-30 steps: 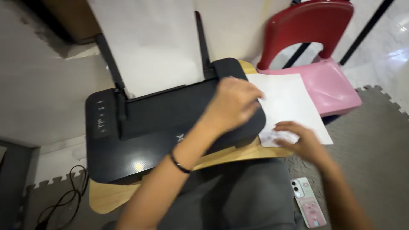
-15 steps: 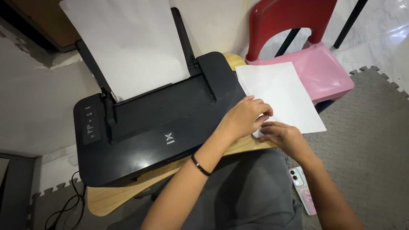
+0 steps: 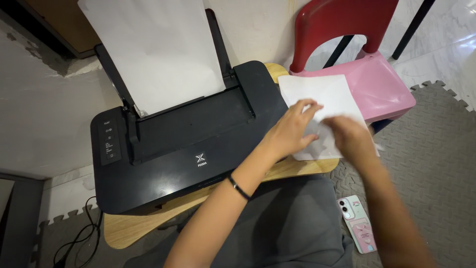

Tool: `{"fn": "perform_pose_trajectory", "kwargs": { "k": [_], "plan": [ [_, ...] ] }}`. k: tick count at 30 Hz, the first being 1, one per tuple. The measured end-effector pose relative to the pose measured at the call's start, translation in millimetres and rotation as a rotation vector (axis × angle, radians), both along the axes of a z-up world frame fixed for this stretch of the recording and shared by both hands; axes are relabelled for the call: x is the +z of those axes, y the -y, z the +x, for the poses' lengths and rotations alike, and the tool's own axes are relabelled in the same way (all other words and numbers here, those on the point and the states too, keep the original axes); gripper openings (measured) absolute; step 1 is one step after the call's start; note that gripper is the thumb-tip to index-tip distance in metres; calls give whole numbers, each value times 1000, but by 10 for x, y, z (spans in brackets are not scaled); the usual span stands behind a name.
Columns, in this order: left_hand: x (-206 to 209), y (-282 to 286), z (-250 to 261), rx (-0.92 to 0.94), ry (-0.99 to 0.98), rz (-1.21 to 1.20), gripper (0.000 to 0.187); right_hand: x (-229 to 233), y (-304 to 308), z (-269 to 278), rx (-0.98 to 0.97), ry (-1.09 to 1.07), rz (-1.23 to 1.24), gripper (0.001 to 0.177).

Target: The person loads multiple sheets of white paper into the input tray of a black Pigma printer. They repeatedly pick up sheets from a nearby stack, align them, and insert them into the tray, then remove and reinsert them several times.

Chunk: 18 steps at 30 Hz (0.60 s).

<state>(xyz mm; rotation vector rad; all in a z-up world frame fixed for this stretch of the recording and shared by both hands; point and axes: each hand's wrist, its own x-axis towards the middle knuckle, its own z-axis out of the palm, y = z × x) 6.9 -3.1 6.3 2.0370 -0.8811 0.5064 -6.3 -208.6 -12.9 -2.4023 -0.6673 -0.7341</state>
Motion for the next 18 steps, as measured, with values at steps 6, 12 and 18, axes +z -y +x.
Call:
{"fn": "perform_pose_trajectory", "kwargs": {
  "k": [6, 12, 18],
  "plan": [
    [256, -100, 210, 95, -50, -210, 42, 1319, -245, 164, 28, 504, -152, 15],
    [432, -553, 328, 137, -140, -401, 20, 1730, -412, 345, 110, 328, 268, 14],
    [579, -1432, 492, 333, -210, -749, 18, 1152, -696, 731, 127, 421, 294, 64]
  ]
}}
